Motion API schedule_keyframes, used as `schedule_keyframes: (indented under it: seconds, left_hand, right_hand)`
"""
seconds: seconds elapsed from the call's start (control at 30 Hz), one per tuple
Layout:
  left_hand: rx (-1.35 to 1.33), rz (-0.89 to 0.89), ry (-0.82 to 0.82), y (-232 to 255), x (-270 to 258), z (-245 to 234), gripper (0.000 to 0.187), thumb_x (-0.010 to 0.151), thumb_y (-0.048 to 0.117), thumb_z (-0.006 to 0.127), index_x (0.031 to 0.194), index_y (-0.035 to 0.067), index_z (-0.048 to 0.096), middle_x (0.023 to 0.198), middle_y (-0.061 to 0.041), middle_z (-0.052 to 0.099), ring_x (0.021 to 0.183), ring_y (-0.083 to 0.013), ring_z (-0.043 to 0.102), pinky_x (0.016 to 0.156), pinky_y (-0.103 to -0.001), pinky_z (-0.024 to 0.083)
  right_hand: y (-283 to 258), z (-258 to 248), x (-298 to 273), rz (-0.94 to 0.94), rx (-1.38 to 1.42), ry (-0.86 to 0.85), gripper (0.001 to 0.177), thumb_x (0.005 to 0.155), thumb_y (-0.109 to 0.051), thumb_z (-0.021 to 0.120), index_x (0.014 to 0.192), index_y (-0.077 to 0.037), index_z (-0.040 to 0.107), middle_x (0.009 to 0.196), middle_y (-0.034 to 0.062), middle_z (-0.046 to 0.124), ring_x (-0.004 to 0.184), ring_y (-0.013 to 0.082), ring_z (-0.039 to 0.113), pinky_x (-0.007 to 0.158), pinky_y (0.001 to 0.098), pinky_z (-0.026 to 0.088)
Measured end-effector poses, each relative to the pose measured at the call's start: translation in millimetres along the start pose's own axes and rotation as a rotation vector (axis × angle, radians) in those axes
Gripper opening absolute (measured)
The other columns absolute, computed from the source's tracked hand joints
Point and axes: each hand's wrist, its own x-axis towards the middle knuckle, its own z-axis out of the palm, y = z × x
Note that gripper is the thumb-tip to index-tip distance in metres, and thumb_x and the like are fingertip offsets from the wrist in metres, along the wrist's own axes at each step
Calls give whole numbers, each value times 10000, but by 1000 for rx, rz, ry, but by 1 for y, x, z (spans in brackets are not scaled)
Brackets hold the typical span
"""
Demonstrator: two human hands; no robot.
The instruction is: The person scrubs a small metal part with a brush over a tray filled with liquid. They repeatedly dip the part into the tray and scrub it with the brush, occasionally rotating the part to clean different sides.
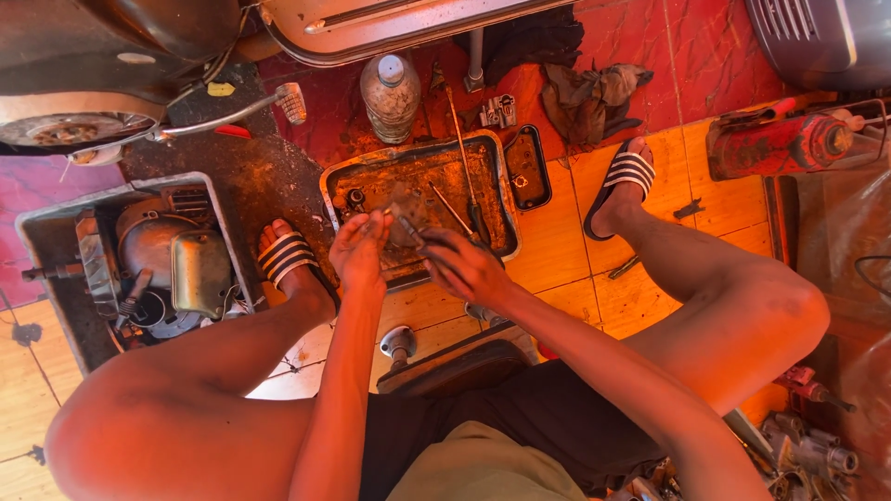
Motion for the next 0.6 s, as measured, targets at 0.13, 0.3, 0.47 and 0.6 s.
schedule_keyframes:
  seconds: [0.13,0.3,0.47,0.6]
  left_hand:
    - [67,9,143,-49,49,-49,246,977,2,782,1211,-36,718,1052,-274,737,916,-357,799,851,-349,672]
    - [120,46,264,-69,72,-73,130,1003,61,774,1130,38,788,926,-227,764,766,-300,823,732,-307,681]
    - [76,-22,114,-42,40,-32,304,1042,169,774,1202,-76,693,997,-299,762,796,-362,816,704,-391,703]
    - [100,-141,87,13,-8,2,405,1059,312,739,1205,-64,715,998,-238,788,774,-303,816,728,-381,681]
  right_hand:
    - [54,38,-63,-149,-146,-308,211,1008,16,552,1200,46,634,1171,285,612,989,415,684,796,449,600]
    - [93,93,-134,-170,-284,-415,193,1017,-83,564,1208,-65,587,1277,259,535,943,376,666,696,426,580]
    - [94,99,-111,268,-264,-630,493,913,38,689,1365,62,495,1159,310,612,1033,430,680,681,433,592]
    - [136,148,-145,513,-390,-806,778,853,34,759,1522,-77,377,1607,283,290,1449,472,397,929,461,592]
